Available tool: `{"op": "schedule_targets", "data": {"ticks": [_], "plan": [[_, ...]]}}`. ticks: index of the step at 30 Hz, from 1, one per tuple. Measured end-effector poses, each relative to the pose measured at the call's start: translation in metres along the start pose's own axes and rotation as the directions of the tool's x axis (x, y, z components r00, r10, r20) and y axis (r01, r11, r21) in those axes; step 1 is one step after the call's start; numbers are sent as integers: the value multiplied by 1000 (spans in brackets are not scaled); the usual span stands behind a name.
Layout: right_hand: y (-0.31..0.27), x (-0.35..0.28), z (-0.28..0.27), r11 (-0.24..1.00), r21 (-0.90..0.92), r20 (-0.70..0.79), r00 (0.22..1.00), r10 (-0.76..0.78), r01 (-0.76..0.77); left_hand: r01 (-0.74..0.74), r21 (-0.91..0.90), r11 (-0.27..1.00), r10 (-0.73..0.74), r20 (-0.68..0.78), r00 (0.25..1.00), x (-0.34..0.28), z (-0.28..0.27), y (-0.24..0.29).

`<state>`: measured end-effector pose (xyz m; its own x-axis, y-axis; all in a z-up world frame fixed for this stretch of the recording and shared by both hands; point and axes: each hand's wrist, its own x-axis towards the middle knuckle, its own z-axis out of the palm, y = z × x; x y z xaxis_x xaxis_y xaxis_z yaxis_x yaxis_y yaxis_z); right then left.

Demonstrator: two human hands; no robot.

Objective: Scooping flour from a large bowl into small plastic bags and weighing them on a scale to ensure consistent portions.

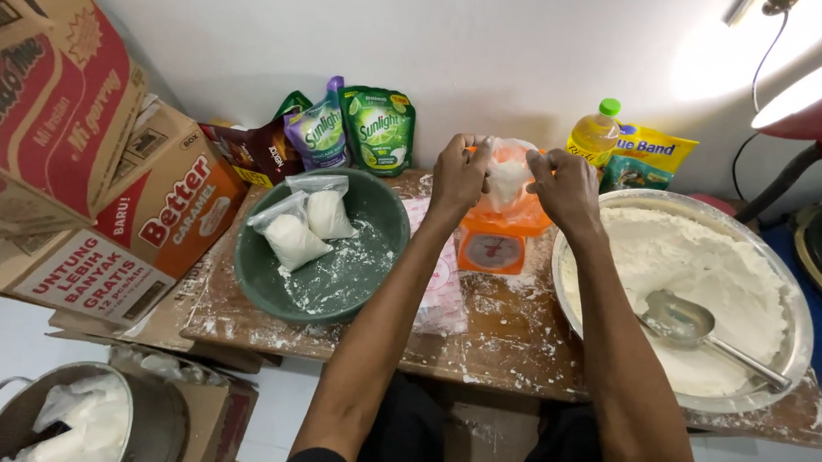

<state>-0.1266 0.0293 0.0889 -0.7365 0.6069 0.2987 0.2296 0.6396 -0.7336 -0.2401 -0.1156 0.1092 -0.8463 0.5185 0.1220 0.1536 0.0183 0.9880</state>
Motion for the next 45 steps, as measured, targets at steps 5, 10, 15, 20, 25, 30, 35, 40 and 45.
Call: {"op": "schedule_targets", "data": {"ticks": [5,10,15,20,25,30,35,40,45], "plan": [[1,-4,-2,998,-36,-3,999,51,-51,21,-6,1000,-22,-48,999,-17,-7,16],[-4,-24,-12,995,-55,-42,996,77,-79,1,-76,997,-8,-99,995,-42,-19,24],[-30,-67,-29,995,-10,-150,984,101,-104,21,-177,984,-45,-135,990,-68,-34,5],[-17,-96,-29,993,3,-189,975,116,-117,-12,-244,970,-28,-163,986,-78,-39,-27],[-9,-126,-24,989,13,-224,963,148,-149,3,-241,971,-40,-147,988,-105,-48,-32],[7,-155,-18,993,76,-335,935,114,-94,79,-297,952,-93,-32,995,-130,-46,-36],[19,-166,-20,991,123,-322,942,92,-54,151,-317,936,-165,-18,986,-139,-47,-36],[21,-170,-25,990,124,-332,937,105,-67,173,-338,925,-193,-26,981,-134,-47,-61],[19,-170,-26,986,146,-331,936,119,-74,147,-326,934,-164,-25,986,-130,-46,-72]]}}
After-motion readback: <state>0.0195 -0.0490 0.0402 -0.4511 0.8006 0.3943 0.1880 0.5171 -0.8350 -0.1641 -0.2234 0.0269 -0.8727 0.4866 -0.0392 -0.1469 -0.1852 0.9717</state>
